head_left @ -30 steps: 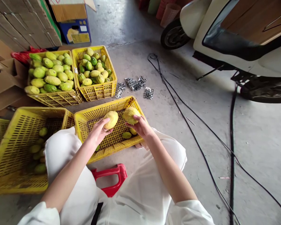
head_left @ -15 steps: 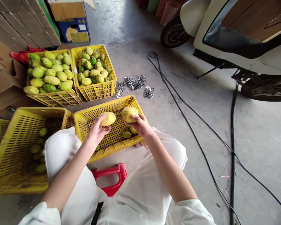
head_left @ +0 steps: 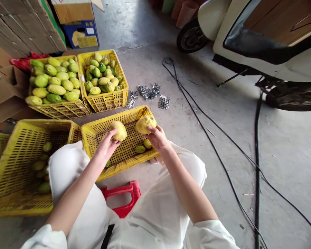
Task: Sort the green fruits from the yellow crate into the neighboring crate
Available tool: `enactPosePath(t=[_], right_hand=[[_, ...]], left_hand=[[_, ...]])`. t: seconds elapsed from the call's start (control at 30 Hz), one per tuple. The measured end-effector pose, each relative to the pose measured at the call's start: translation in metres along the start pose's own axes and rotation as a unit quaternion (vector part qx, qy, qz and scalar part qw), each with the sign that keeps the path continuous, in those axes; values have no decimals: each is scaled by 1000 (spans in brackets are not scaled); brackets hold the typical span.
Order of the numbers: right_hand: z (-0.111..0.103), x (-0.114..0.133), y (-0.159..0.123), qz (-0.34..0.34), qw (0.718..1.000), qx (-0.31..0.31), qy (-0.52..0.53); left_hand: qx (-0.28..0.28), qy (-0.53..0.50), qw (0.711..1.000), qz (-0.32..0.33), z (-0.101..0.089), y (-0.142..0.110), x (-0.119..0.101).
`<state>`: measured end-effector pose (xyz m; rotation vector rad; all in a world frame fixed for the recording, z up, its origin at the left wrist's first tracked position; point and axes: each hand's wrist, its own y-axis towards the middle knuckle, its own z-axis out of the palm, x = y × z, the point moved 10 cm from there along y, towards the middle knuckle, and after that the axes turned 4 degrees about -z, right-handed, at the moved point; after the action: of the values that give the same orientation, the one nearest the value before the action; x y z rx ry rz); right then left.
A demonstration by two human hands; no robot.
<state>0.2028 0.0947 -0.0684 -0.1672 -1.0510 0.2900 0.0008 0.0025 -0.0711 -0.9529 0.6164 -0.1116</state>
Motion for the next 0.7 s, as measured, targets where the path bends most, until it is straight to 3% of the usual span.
enactPosePath(t=[0.17,0.33,0.53,0.7], right_hand=[[1,0,-1,18,999,-9,38],[-5,-5,2,32,997,-31,70],[-9,-12,4,55,995,-45,72],[-9,-15,7,73,993,-37,86]], left_hand=[[-8,8,1000,-27,4,-5,3],[25,32,999,-28,10,-9,2],[9,66,997,-29,-1,2,5],[23,71,997,-26,1,3,5]])
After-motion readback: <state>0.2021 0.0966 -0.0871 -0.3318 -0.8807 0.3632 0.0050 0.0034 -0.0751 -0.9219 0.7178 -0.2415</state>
